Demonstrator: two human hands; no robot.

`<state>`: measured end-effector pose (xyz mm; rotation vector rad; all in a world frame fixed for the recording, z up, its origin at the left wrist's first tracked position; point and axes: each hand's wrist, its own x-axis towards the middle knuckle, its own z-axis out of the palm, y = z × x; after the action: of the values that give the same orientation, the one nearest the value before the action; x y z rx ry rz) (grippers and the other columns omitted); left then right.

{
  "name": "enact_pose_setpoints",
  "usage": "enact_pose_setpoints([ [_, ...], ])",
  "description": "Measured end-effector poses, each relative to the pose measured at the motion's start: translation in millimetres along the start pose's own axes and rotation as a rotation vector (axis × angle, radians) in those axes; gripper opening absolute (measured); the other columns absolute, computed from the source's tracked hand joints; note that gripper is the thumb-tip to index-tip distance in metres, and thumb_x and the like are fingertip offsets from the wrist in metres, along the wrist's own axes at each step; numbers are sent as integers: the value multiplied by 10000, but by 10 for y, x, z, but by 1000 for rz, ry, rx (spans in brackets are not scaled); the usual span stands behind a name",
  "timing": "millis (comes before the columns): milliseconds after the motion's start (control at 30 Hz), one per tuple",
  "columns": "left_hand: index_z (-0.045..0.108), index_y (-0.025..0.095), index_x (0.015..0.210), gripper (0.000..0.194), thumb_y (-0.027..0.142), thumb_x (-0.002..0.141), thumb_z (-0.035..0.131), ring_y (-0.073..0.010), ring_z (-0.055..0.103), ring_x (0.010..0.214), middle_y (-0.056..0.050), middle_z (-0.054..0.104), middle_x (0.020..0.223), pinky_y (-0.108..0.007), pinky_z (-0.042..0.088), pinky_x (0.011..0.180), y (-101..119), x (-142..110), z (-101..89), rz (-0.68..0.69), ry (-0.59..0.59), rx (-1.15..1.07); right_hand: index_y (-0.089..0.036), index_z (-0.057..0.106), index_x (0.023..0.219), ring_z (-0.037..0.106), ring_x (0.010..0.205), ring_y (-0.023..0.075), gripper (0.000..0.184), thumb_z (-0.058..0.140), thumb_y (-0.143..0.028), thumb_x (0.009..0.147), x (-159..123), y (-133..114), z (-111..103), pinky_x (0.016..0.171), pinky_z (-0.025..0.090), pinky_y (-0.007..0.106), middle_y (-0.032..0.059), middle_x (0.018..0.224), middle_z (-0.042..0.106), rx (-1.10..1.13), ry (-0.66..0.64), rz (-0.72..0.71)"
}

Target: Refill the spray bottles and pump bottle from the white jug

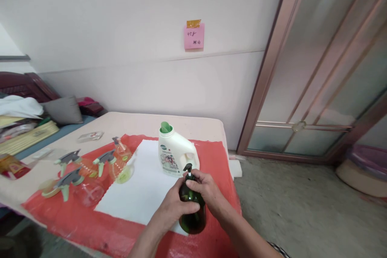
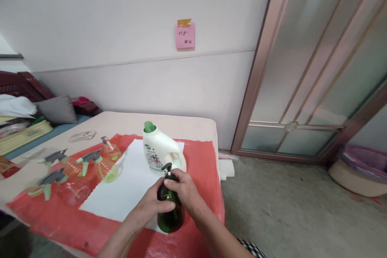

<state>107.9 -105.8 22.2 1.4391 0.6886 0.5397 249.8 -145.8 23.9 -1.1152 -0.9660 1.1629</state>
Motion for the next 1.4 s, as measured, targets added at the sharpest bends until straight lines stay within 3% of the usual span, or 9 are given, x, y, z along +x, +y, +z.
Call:
enact_pose_setpoints([
  [167, 393, 134, 1352, 863, 370, 622, 789, -301, 562, 1112, -159, 601, 1188, -399, 438, 936, -191, 14, -79, -8, 15, 1, -173, 667, 841, 544, 641, 166, 300, 687, -439, 705, 69, 9, -225, 602, 431, 280, -3, 694, 609, -97, 138, -9],
  [300, 519, 130, 1245, 660, 445, 706, 731, -291, 554, 1114, -173, 599, 1179, -385, 435, 927, -273, 1, -156, -70, 94, 176, -179, 635, 733, 531, 644, 179, 306, 657, -483, 704, 143, 27, -487, 601, 409, 287, -1, 661, 593, -365, 421, -102],
  [433, 611, 147, 1109, 457, 406, 739, 683, -263, 586, 1029, -133, 641, 1081, -360, 438, 897, -246, 17, -135, -78, 131, 309, -188, 624, 801, 539, 686, 208, 304, 620, -479, 712, 274, 27, -685, 655, 415, 317, 14, 688, 603, -466, 606, -159],
  [700, 634, 143, 1038, 372, 359, 734, 646, -240, 599, 975, -104, 657, 1015, -328, 447, 866, -91, 27, -3, -79, 128, 311, -184, 649, 968, 593, 893, 258, 378, 550, -442, 711, 1252, 87, -889, 831, 443, 368, 101, 980, 695, -577, 618, -295],
  [833, 640, 139, 1019, 364, 360, 730, 643, -242, 598, 959, -101, 660, 986, -336, 449, 863, -97, 30, -41, -93, 145, 333, -178, 650, 1016, 598, 978, 286, 419, 538, -443, 711, 1735, 282, -943, 891, 442, 420, 126, 1064, 689, -584, 626, -252],
  [967, 651, 150, 1039, 372, 371, 740, 644, -232, 599, 943, -90, 661, 991, -331, 452, 851, -115, 56, -88, -93, 141, 331, -174, 618, 1151, 560, 1130, 298, 515, 572, -412, 697, 1928, 450, -991, 984, 408, 444, 138, 1199, 648, -582, 634, -188],
  [1100, 671, 154, 1026, 372, 373, 725, 658, -238, 602, 925, -93, 665, 994, -339, 457, 832, -92, 43, -75, -94, 133, 332, -171, 498, 1332, 547, 1187, 317, 731, 646, -428, 663, 1808, 415, -1021, 1001, 416, 453, 159, 1288, 599, -559, 638, -106],
  [1233, 689, 153, 1005, 379, 383, 703, 680, -244, 615, 893, -103, 674, 1008, -351, 471, 814, -71, 24, -58, -79, 169, 271, -110, 455, 1373, 516, 1235, 360, 842, 663, -508, 660, 1366, 255, -923, 1023, 410, 486, 231, 1348, 533, -507, 633, -39],
  [1400, 688, 168, 878, 221, 284, 691, 673, -219, 625, 821, -65, 690, 852, -331, 476, 788, -85, 99, -351, 42, 457, 162, -135, 476, 1362, 479, 1297, 306, 785, 604, -559, 713, 736, 121, -613, 1087, 376, 441, 180, 1409, 501, -383, 569, -34],
])
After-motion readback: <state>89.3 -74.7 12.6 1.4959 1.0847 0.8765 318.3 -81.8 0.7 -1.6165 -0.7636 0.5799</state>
